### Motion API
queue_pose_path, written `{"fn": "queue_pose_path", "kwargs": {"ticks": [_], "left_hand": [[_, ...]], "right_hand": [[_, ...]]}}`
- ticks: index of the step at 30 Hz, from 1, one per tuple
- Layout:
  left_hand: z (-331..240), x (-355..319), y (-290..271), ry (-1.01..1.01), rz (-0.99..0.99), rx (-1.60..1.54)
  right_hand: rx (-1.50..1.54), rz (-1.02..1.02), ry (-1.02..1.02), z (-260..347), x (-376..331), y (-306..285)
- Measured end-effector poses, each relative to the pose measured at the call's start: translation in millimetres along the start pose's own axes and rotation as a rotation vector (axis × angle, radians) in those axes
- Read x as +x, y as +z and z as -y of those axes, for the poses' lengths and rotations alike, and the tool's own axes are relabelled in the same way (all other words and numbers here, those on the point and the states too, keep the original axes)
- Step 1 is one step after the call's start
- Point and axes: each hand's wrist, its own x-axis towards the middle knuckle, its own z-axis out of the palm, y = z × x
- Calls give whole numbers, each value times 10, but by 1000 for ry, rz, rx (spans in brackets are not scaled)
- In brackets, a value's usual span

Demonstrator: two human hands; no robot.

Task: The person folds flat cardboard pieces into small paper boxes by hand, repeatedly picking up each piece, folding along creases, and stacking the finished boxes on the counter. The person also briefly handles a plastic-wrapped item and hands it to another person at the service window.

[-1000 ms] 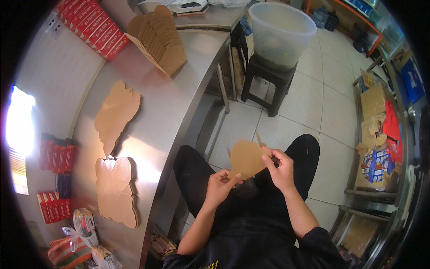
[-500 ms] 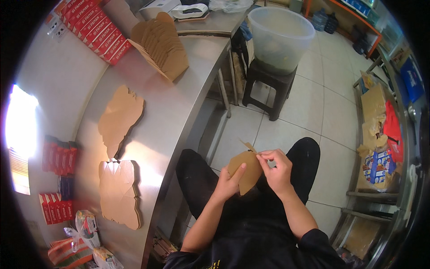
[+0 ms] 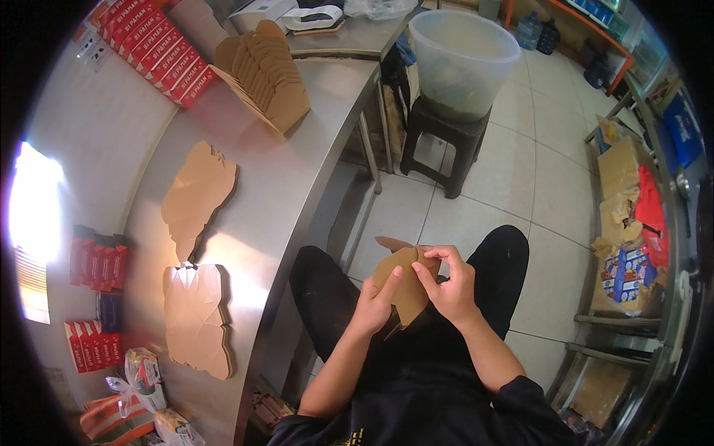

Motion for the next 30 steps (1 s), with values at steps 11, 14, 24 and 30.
{"fn": "queue_pose_path", "kwargs": {"ticks": [11, 14, 24, 30], "left_hand": [[-68, 0, -66, 6, 93, 12], [-65, -13, -91, -6, 80, 33], [-106, -79, -97, -144, 144, -201], [-147, 51, 3, -206, -81, -350]], "right_hand": [[490, 153, 256, -158, 60, -105], [406, 177, 222, -131, 46, -103], [417, 399, 388, -187, 175, -329], [-106, 198, 28, -85, 131, -241]]}}
